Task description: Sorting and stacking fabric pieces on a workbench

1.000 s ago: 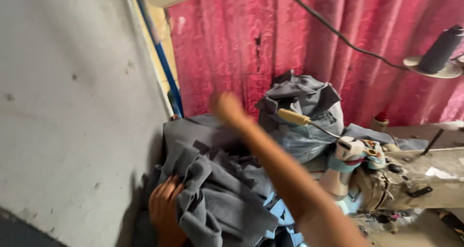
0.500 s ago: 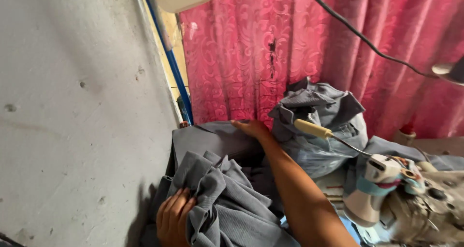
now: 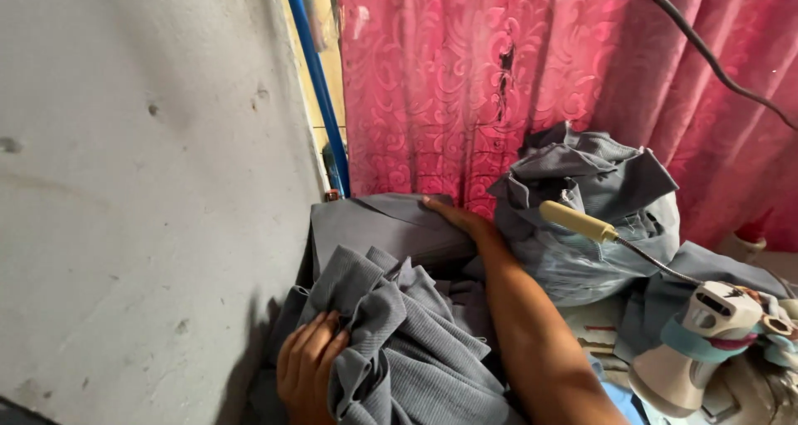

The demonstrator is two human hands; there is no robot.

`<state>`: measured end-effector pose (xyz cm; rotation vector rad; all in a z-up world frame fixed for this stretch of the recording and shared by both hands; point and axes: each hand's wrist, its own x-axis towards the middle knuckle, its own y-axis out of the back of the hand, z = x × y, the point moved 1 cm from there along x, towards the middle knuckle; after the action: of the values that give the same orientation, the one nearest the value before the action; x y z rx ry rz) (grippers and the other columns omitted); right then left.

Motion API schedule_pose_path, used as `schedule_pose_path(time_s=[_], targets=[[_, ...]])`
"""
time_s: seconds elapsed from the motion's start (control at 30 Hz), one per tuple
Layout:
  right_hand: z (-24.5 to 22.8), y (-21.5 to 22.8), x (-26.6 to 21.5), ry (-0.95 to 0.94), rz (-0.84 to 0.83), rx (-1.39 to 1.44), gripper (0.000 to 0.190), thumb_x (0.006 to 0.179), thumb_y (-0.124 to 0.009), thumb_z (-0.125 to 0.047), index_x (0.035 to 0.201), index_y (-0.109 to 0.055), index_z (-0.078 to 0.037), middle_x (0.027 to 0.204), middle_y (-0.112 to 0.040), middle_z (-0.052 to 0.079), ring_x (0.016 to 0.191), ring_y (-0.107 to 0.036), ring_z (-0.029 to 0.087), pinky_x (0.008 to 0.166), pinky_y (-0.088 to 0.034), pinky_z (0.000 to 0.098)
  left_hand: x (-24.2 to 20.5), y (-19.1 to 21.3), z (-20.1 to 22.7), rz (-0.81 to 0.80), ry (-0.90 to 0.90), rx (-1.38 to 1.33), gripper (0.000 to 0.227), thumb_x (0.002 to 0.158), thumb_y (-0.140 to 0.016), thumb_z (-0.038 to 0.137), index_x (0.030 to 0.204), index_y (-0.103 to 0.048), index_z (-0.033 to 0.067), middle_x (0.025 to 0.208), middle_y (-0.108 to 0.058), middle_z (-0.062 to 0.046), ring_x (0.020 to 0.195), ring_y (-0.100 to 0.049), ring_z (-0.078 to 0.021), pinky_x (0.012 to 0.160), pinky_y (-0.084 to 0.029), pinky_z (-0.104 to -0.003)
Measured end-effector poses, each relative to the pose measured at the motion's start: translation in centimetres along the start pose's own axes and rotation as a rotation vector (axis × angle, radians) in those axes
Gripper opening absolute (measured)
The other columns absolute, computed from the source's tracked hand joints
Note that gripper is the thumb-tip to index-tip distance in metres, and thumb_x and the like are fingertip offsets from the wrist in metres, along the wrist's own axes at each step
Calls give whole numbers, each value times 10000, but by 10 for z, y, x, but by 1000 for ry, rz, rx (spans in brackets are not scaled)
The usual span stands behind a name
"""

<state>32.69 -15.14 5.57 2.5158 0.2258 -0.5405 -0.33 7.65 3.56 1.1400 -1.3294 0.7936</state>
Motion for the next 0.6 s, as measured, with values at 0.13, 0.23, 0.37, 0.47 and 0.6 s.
schedule_pose_path(time_s=[0.13, 0.23, 0.37, 0.47, 0.6], targets=[[8, -11, 15, -67, -7, -21, 1277, 577, -533, -934, 1510, -512, -62, 1555, -502, 182, 1403, -515, 343, 1172, -384, 425, 0, 4, 0, -37, 4, -10, 204, 1066, -492, 160, 1100, -683, 96, 1193, -731, -133, 1130, -722, -293, 1002, -536, -430], [-5, -6, 4, -56, 68, -262, 1344, 588, -416, -1005, 1595, -366, -116, 1690, -252, 144, 1563, -252, 328, 1269, -192, 431, 10, 3, 3, -8, -11, -13, 219, 1067, -476, 109, 1086, -690, 70, 1174, -734, -159, 1119, -727, -303, 991, -550, -429], [14, -17, 69, 63, 33, -187, 1216, 633, -490, -923, 1499, -494, -68, 1566, -446, 132, 1430, -442, 302, 1184, -321, 408, 12, 7, 7, -19, 5, -42, 278, 1090, -408, 140, 1101, -671, 50, 1182, -722, -185, 1125, -719, -331, 991, -551, -458], [15, -10, 66, 109, -75, -19, 1098, 616, -613, -836, 1410, -619, -77, 1413, -644, 94, 1261, -621, 247, 1074, -442, 356, 5, 2, 1, -15, -18, -29, 242, 1085, -436, 132, 1115, -668, 70, 1198, -722, -169, 1131, -718, -320, 999, -543, -448], [21, -11, 51, 101, -244, 209, 700, 705, -715, -725, 1057, -772, -123, 869, -769, 65, 684, -692, 204, 609, -521, 329, 5, 4, 3, -37, 2, -28, 274, 1097, -398, 157, 1130, -658, 77, 1220, -717, -166, 1150, -708, -324, 1012, -536, -460]])
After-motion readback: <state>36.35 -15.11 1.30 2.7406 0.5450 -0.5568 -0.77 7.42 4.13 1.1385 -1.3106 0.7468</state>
